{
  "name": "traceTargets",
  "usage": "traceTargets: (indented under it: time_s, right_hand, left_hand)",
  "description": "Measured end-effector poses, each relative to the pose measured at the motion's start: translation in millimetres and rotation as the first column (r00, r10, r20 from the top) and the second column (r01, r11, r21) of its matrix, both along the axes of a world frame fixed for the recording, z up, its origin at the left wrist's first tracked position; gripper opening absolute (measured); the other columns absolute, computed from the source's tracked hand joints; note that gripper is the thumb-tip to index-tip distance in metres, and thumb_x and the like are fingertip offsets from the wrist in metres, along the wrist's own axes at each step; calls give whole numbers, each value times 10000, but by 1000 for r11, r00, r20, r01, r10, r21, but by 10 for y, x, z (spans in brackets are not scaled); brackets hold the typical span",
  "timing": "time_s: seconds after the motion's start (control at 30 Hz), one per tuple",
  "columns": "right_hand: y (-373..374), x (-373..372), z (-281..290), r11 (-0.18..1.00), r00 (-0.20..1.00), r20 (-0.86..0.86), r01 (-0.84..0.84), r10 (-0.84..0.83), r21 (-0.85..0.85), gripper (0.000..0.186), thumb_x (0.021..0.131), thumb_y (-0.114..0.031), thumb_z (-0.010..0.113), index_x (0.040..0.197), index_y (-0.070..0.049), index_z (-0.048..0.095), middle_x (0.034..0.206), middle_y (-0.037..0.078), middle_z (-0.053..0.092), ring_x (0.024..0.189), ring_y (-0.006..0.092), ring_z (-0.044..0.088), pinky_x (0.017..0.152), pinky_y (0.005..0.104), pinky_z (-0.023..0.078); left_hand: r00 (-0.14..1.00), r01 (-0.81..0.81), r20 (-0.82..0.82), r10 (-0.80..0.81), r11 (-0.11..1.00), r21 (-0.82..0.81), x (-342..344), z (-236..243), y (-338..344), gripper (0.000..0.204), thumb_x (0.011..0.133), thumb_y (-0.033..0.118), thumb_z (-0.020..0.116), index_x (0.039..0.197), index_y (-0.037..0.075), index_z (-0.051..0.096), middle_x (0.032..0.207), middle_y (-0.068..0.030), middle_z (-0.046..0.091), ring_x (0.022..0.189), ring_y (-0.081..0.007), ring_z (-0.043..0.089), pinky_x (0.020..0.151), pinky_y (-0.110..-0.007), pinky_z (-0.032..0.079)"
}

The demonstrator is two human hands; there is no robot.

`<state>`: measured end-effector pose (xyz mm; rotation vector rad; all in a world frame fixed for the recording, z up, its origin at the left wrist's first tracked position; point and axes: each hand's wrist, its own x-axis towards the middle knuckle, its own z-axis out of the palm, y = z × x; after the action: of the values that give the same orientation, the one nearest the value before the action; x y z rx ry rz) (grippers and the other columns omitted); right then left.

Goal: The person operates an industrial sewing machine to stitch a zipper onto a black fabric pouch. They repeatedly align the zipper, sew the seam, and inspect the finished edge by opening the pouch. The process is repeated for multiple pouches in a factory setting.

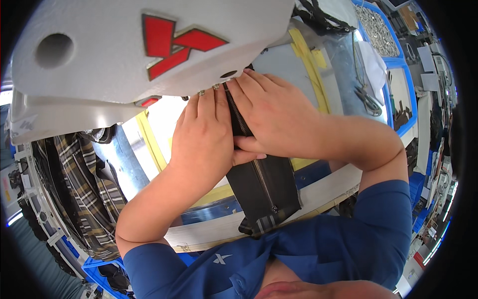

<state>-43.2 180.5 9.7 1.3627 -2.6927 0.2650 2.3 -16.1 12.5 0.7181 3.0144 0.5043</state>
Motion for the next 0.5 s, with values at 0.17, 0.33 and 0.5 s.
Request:
traceTargets:
  time_s: [0.17, 0.33, 0.5]
  right_hand:
    - [2, -2, -14, 1000, 1000, 23, 7, -8, 13, 889, 851, -520, 754, 1373, 177, 573, 1372, 316, 622, 1287, 397, 625, 1084, 424, 512]
    - [-40, 15, 53, 999, 996, 91, 22, -25, 25, 907, 845, -517, 773, 1403, 161, 547, 1425, 293, 594, 1339, 367, 581, 1089, 430, 477]
    - [-26, 48, 41, 997, 1000, -7, 31, -31, 69, 898, 876, -530, 766, 1409, 158, 542, 1429, 281, 596, 1333, 356, 579, 1076, 418, 475]
  left_hand:
    - [1000, 18, -2, -18, 1000, 9, -2, 6, 0, 1258, 590, 718, 871, 1407, -174, 522, 1414, -313, 583, 1330, -450, 556, 1174, -499, 432]
    - [996, 50, -77, -50, 999, -11, 35, 47, -64, 1217, 649, 612, 904, 1470, -167, 455, 1393, -295, 573, 1298, -447, 566, 1135, -457, 467]
    - [990, -137, -7, 138, 983, -120, 88, 352, -492, 805, 810, 450, 867, 1395, -31, 594, 1292, -219, 665, 1073, -406, 669, 941, -471, 541]
